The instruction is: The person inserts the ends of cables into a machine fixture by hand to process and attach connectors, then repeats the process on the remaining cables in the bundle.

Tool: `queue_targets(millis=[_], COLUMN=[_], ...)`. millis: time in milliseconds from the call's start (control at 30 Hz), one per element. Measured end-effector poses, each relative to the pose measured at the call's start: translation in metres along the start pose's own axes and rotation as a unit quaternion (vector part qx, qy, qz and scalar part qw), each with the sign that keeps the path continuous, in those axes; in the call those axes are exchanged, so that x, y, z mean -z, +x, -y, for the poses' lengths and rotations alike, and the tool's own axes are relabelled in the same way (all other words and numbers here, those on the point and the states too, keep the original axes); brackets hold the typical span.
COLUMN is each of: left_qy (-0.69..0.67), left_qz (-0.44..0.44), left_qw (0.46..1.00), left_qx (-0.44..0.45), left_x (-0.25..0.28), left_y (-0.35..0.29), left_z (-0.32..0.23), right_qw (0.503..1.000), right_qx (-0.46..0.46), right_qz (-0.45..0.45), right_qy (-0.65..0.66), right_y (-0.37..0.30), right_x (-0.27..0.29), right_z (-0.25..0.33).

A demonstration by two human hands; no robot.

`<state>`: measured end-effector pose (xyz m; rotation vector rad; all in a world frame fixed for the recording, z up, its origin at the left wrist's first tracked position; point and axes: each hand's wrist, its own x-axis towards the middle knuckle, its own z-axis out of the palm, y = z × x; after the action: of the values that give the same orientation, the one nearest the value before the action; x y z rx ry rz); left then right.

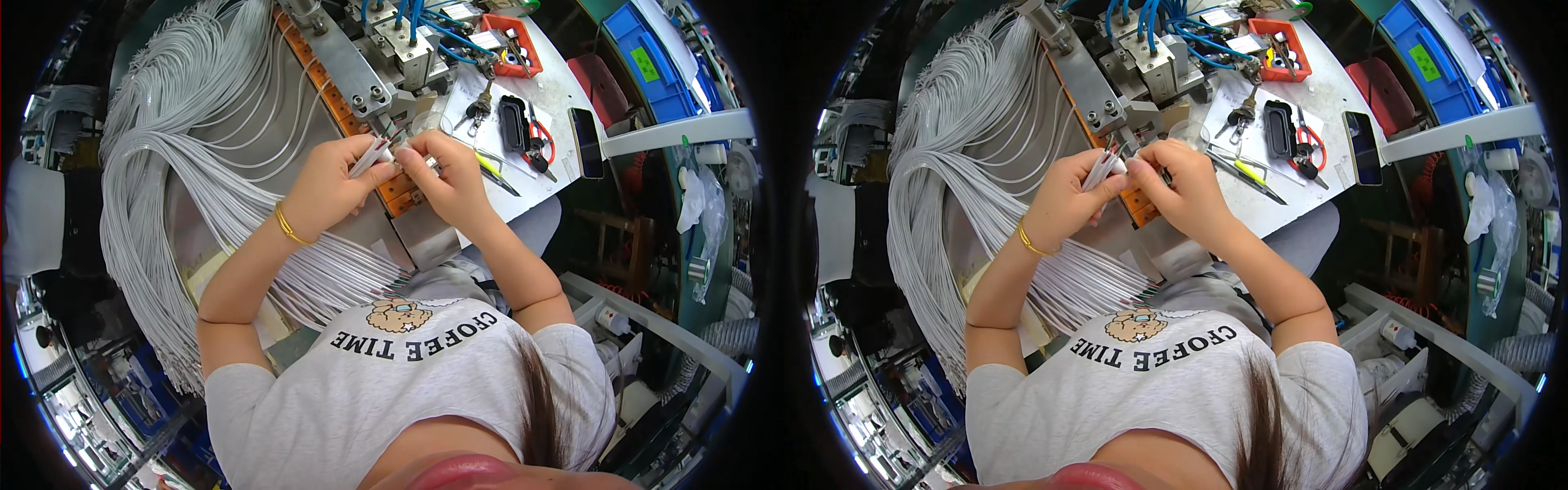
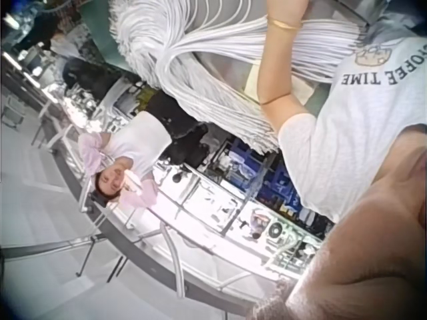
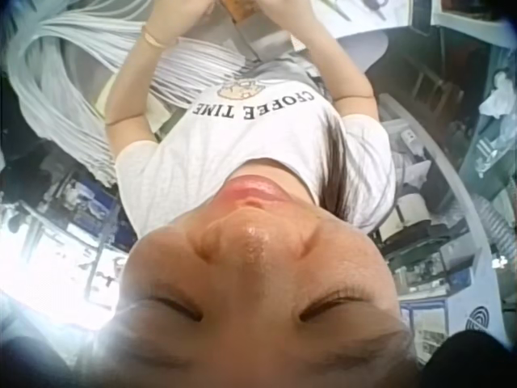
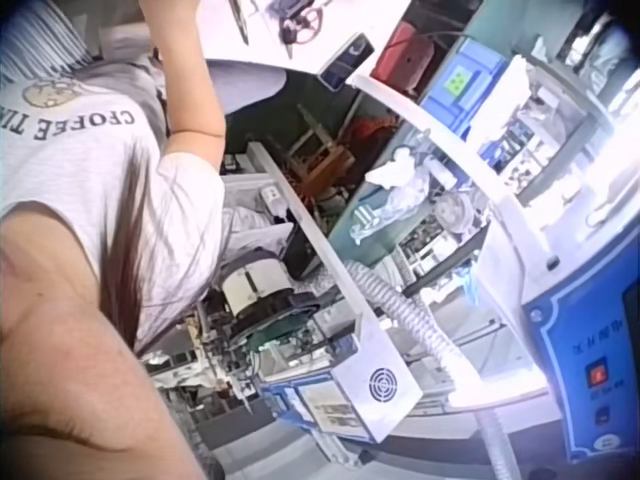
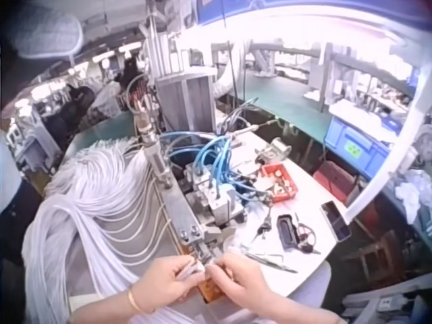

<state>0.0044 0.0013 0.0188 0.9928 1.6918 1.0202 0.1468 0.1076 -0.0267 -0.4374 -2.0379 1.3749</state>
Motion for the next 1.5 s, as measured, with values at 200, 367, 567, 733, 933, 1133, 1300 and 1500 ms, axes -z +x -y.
queue_targets(millis=[200,367,567,733,933,1133,1300,1500], left_qy=[0.098,0.186,0.267,0.306,0.142,0.19,0.087,0.045], left_qz=[0.045,0.011,-0.013,-0.054,-0.031,-0.008,-0.034,-0.022], left_qw=[0.994,0.982,0.962,0.943,0.987,0.974,0.995,0.998], left_qx=[0.031,0.021,-0.061,-0.124,-0.065,-0.126,-0.035,-0.038], left_x=[0.008,0.004,-0.003,-0.002,0.003,0.007,0.011,0.015], left_y=[0.006,0.003,0.01,0.008,-0.001,0.003,0.006,0.008], left_z=[0.016,0.01,0.024,0.023,0.011,0.009,0.017,0.003], right_qw=[0.979,0.991,0.983,0.992,0.835,0.724,0.76,0.774], right_qx=[-0.162,-0.023,-0.162,-0.117,-0.09,-0.271,-0.316,-0.224], right_qz=[0.025,0.036,0.044,-0.035,-0.325,-0.215,-0.16,-0.151], right_qy=[0.125,-0.129,0.08,0.03,-0.435,-0.596,-0.545,-0.573], right_y=[-0.005,-0.002,-0.005,-0.009,-0.033,-0.076,-0.066,-0.066], right_x=[0.006,0.005,0.004,0.02,0.185,0.281,0.283,0.304], right_z=[-0.04,-0.051,-0.062,-0.072,-0.13,-0.192,-0.205,-0.222])
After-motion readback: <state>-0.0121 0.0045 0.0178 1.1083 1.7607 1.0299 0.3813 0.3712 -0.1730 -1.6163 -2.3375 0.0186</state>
